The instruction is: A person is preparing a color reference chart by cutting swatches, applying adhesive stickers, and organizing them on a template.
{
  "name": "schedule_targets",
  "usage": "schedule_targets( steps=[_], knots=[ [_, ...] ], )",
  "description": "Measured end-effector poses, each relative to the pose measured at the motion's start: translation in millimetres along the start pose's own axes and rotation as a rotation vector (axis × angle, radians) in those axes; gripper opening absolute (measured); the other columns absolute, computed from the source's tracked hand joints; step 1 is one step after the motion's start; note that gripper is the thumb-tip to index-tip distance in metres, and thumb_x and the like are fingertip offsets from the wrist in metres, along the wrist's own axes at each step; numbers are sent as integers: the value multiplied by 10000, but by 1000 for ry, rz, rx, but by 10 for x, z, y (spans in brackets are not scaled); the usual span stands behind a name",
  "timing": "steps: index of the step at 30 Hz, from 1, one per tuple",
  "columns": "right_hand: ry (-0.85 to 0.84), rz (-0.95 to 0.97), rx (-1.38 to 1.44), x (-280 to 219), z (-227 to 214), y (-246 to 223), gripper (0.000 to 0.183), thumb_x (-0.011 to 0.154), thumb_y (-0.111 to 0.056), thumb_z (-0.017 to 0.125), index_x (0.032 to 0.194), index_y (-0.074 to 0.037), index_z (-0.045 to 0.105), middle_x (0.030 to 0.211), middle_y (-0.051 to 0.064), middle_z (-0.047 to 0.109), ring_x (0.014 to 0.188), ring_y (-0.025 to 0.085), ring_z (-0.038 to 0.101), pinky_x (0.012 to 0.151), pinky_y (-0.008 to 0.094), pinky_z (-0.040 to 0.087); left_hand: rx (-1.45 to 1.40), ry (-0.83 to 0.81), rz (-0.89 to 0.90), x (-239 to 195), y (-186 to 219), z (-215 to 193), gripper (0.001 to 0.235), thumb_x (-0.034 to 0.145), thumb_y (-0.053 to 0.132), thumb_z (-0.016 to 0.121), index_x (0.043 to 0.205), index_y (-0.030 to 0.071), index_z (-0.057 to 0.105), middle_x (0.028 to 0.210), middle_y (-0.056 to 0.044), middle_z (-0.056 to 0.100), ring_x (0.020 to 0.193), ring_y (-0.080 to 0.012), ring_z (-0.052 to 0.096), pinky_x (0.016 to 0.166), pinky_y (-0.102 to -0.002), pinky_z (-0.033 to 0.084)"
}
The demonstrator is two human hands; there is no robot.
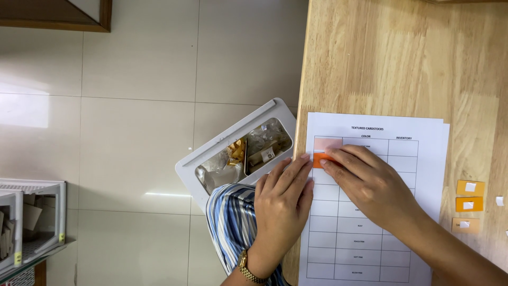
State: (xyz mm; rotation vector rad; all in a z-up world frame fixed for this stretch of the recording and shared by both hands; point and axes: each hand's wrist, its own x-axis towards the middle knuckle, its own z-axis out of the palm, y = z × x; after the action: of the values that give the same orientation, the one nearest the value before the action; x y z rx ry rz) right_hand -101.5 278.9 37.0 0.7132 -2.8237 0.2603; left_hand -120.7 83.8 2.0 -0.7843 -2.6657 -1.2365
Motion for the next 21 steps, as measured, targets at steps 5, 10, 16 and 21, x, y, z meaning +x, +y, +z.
schedule_targets(
  steps=[5, 10, 16, 21],
  knots=[
    [12, 22, 20, 18, -9, -16, 194, 987, 1, 630, 1164, 19, 706, 1175, 103, 666, 1050, 284, 624, 1014, 385, 554, 8, 0, -7, -10, -2, 10, 284, 1013, 166, 644, 1292, 127, 680, 1387, 37, 659, 1225, -265, 661, 894, -380, 491],
    [0, -3, -31, 17, -21, -16, 202, 987, -4, 628, 1172, 16, 708, 1194, 105, 665, 1077, 284, 623, 1044, 378, 542, -4, -12, -12, -2, 0, -2, 284, 1018, 162, 630, 1295, 122, 678, 1389, 33, 656, 1229, -268, 656, 879, -382, 484],
    [-18, -21, -54, -2, -12, -7, 211, 982, 2, 631, 1178, 18, 707, 1223, 108, 666, 1107, 282, 623, 1074, 376, 528, 38, -46, -2, 25, 26, -34, 291, 1042, 189, 581, 1316, 133, 661, 1396, 24, 642, 1218, -265, 642, 895, -407, 467],
    [-43, -10, -109, -33, 3, -19, 261, 983, 2, 624, 1232, 1, 702, 1273, 94, 655, 1184, 256, 608, 1124, 360, 502, 107, -83, 1, 56, 67, -77, 303, 1036, 186, 557, 1321, 185, 659, 1386, 24, 632, 1199, -269, 635, 902, -468, 453]
  ],
)
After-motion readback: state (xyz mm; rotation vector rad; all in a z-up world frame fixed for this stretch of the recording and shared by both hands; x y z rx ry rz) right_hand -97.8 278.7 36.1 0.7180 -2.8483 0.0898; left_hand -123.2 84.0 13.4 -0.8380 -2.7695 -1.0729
